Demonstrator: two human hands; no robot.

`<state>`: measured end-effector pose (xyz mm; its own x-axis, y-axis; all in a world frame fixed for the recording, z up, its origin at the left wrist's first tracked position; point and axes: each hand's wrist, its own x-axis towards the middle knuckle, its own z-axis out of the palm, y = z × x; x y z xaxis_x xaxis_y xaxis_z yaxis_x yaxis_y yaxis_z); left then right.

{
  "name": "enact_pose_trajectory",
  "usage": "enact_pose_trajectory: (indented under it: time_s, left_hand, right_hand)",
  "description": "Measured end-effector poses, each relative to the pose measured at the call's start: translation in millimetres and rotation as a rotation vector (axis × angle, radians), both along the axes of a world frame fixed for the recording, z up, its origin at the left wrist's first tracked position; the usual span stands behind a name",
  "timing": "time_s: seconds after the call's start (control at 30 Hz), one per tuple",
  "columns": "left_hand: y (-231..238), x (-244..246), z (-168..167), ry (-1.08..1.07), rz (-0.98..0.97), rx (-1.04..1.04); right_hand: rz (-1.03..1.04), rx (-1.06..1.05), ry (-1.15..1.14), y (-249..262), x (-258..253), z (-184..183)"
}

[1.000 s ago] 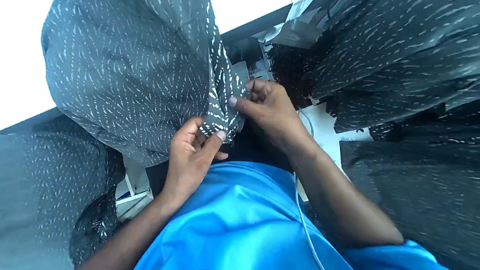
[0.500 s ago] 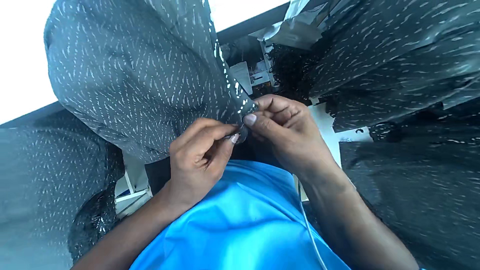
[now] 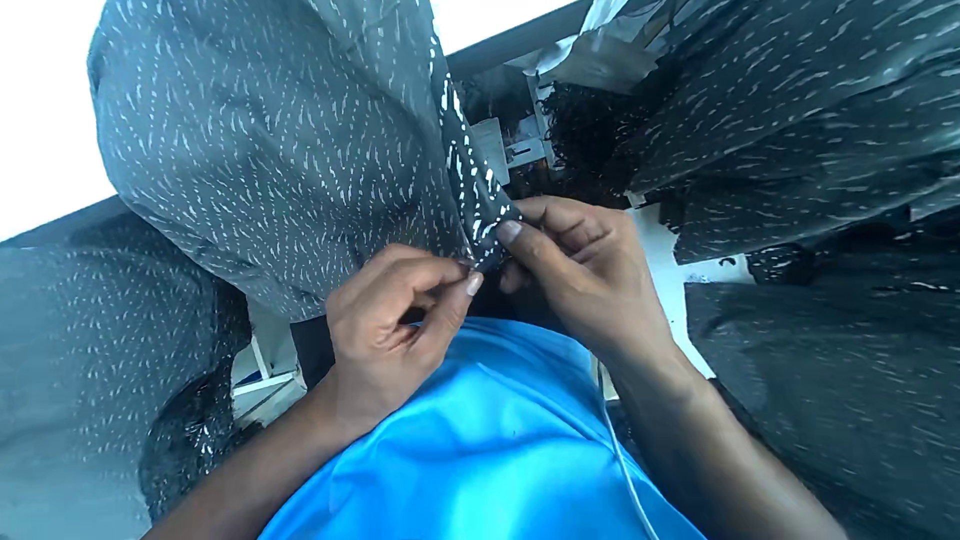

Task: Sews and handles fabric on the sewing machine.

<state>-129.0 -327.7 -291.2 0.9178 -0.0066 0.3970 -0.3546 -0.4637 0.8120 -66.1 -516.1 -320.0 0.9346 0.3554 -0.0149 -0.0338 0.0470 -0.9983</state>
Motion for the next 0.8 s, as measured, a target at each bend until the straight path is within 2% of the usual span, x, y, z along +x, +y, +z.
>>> enact_pose_trajectory:
  time_s: [0.2,0.37,0.8]
  left_hand:
    - [-6.4,3.5,6.1,-0.122,-0.007,0.24]
    - [-10.2,6.5,5.9,-0.07,-0.044,0.205]
    - [-14.7,9.1,11.4,-0.079,-0.063,0.291]
  right_hand:
    - [0.026,0.079,0.017,-12.1,-10.8,6.6]
    - [0.029,0.125,0.063,-14.4,-18.4,11.5]
    - [0.042,0.138,0.04,-18.2,-17.6,11.6]
